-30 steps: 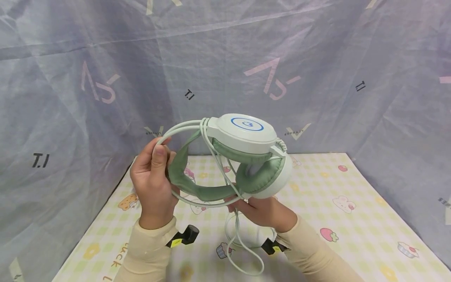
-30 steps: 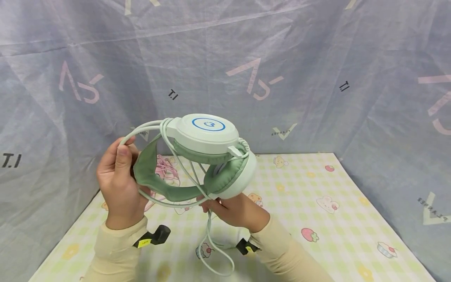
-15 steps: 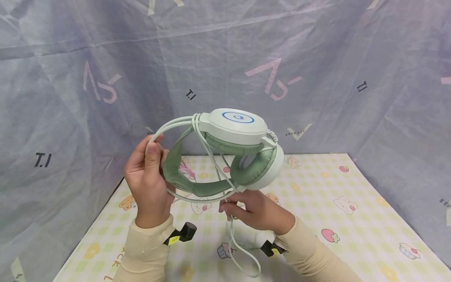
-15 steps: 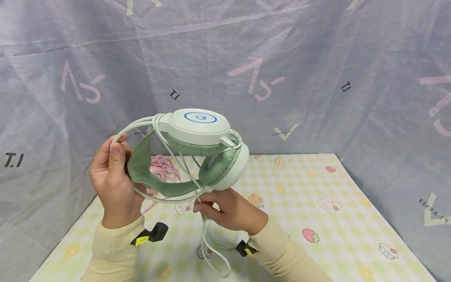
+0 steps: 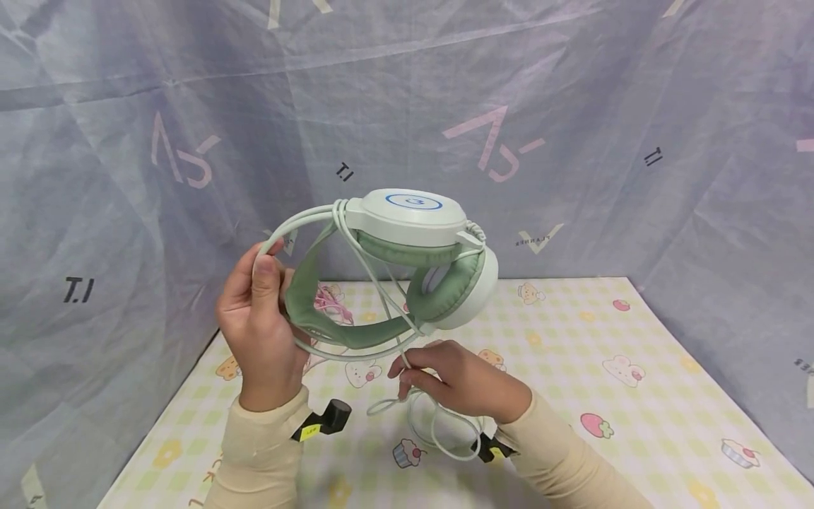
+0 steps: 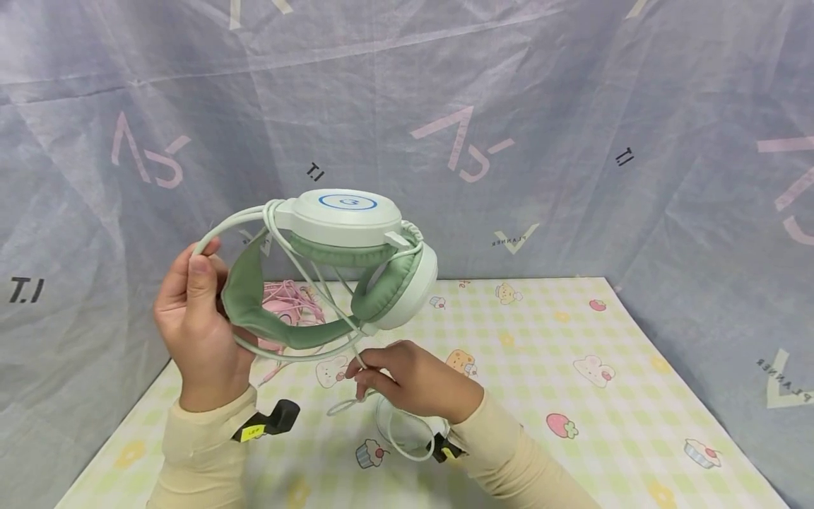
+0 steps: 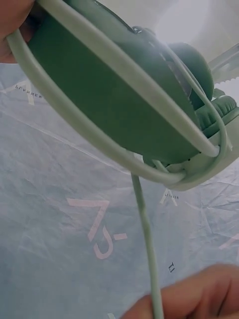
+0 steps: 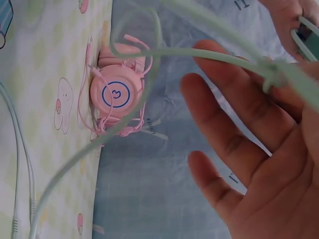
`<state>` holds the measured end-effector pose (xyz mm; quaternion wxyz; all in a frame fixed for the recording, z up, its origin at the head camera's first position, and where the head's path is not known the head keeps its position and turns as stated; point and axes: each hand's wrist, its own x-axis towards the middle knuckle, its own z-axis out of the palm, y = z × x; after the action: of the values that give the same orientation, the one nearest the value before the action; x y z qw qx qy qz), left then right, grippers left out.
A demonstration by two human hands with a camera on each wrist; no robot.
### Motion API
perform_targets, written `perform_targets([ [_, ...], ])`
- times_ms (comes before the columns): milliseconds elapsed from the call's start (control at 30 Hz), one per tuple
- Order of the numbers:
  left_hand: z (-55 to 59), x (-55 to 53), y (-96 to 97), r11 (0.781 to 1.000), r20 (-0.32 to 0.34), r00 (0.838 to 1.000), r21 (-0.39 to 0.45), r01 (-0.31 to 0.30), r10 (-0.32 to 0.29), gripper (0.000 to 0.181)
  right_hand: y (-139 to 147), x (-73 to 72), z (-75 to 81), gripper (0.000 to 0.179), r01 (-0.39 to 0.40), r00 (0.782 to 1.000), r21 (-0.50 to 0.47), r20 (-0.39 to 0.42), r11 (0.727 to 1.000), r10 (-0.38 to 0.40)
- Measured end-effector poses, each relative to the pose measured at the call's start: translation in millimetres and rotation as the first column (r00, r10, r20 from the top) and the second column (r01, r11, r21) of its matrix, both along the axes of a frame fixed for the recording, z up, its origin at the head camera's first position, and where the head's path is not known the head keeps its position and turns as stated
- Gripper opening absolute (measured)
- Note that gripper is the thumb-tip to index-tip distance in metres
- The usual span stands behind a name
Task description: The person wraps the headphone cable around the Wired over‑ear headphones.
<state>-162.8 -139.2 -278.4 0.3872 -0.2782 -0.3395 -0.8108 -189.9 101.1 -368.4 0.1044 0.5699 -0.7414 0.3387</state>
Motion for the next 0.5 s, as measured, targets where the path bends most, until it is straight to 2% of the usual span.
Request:
perform_targets([
  [100, 1.1, -0.5, -1.6, 1.000, -0.003, 1.000, 0.004, -0.012, 0.012, 0.030, 0.3, -1.2, -1.0, 0.017, -0.015, 1.000, -0.002, 0.019, 1.000, 0.015],
  [300, 2.4, -0.8, -2.9, 1.000, -0.021, 1.000, 0.011, 0.001, -0.001, 0.029, 3.1, -2.6, -3.1, 0.015, 0.058, 0.990, 0.023, 0.125, 0.998, -0.060],
  [400, 2.4, -1.0, -4.3, 1.000, -0.033, 0.999, 0.028, 0.011, -0.010, 0.029, 3.9, -2.7, -4.2, 0.014, 0.092, 0.971, 0.086, 0.215, 0.992, -0.108],
  [500, 2.9, -0.9, -7.3, 0.998, -0.032, 0.999, 0.065, -0.017, 0.019, 0.031, 3.7, -4.4, -8.0, 0.016, 0.123, 0.957, 0.188, 0.236, 0.974, -0.166],
])
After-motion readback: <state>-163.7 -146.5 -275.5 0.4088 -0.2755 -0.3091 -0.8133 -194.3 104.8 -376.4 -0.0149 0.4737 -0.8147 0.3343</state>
